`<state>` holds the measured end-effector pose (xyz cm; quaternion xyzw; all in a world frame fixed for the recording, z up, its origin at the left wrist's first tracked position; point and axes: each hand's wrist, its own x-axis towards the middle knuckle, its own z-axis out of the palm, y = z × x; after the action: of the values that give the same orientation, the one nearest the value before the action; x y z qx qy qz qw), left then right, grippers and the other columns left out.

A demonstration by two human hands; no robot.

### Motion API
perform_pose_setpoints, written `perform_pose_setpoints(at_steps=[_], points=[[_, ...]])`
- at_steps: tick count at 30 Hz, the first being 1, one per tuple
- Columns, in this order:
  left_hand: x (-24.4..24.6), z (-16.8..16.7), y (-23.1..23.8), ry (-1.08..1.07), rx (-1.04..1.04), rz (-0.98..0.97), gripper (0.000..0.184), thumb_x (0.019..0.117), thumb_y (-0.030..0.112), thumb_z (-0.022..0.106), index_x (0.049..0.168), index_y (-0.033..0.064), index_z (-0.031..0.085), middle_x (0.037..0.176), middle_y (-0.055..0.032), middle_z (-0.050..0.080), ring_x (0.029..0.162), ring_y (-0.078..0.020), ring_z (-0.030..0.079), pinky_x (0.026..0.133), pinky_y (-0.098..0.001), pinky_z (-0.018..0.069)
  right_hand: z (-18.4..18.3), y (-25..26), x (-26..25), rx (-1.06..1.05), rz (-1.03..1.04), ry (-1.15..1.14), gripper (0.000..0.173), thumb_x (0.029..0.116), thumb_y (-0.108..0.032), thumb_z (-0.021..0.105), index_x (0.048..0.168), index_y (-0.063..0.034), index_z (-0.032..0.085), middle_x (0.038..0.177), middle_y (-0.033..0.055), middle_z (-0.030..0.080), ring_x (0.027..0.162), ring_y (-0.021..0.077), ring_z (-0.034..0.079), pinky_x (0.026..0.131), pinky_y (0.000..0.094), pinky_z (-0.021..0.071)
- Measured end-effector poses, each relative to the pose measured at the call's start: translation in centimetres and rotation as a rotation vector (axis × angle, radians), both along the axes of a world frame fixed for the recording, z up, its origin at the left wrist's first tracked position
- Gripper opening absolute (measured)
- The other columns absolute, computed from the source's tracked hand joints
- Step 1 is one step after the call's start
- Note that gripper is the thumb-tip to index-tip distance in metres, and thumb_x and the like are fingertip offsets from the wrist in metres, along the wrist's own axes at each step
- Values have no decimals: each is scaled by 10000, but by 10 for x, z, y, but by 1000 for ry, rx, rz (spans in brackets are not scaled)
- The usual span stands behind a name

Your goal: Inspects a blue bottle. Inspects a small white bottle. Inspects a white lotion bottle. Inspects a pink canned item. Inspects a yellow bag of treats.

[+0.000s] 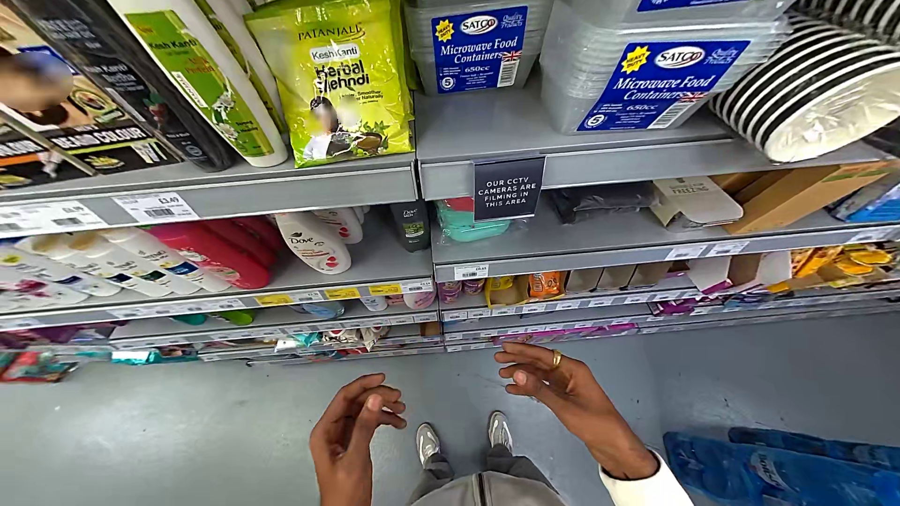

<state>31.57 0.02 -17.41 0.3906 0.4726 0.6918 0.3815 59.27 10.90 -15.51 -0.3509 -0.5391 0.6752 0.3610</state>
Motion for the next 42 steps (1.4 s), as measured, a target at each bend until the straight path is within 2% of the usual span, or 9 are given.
perform_pose_setpoints(at_steps=[6, 18, 33, 35, 38, 42], points=[[-4, 20, -13, -2, 60, 60, 291, 1035, 308, 593, 1187, 86, 706, 919, -98, 749, 758, -191, 745, 625, -308, 637, 6, 11, -10, 14, 56, -28, 382, 984, -154, 690, 1330, 1, 646, 1262, 144, 697, 1100, 291, 708, 915, 403, 625], [0, 19, -13, -38, 35, 59, 297, 1030, 295, 608, 1169, 50, 703, 886, -115, 742, 735, -194, 740, 611, -311, 633, -5, 17, -31, 16, 65, -55, 361, 968, -131, 706, 1298, 10, 663, 1237, 136, 710, 1078, 281, 718, 904, 397, 631], [4, 11, -7, -90, 3, -5, 312, 1032, 293, 603, 1175, 32, 697, 890, -122, 739, 742, -201, 739, 619, -319, 634, -9, 15, -29, -43, 44, -87, 339, 982, -139, 686, 1292, -2, 670, 1242, 131, 708, 1094, 282, 710, 901, 400, 631], [4, 11, -6, -96, 3, -8, 315, 1027, 295, 611, 1172, 30, 700, 886, -122, 739, 740, -198, 740, 615, -317, 633, -26, 22, -42, -66, 37, -128, 318, 985, -154, 683, 1272, -15, 680, 1228, 112, 714, 1087, 257, 712, 897, 394, 630], [3, 11, -7, -95, 8, -22, 320, 1029, 295, 608, 1178, 24, 694, 889, -123, 740, 741, -199, 741, 621, -317, 636, -75, 45, -77, -108, 1, -277, 329, 971, -162, 709, 1267, -24, 671, 1249, 111, 696, 1053, 225, 723, 881, 382, 633], [-3, 17, -19, -67, 1, -41, 332, 1034, 319, 595, 1197, 46, 690, 894, -109, 745, 742, -190, 740, 647, -314, 638, -133, 84, -132, -16, 60, -524, 524, 973, -203, 711, 1430, -17, 534, 1388, 179, 595, 1023, 282, 716, 871, 450, 614]])
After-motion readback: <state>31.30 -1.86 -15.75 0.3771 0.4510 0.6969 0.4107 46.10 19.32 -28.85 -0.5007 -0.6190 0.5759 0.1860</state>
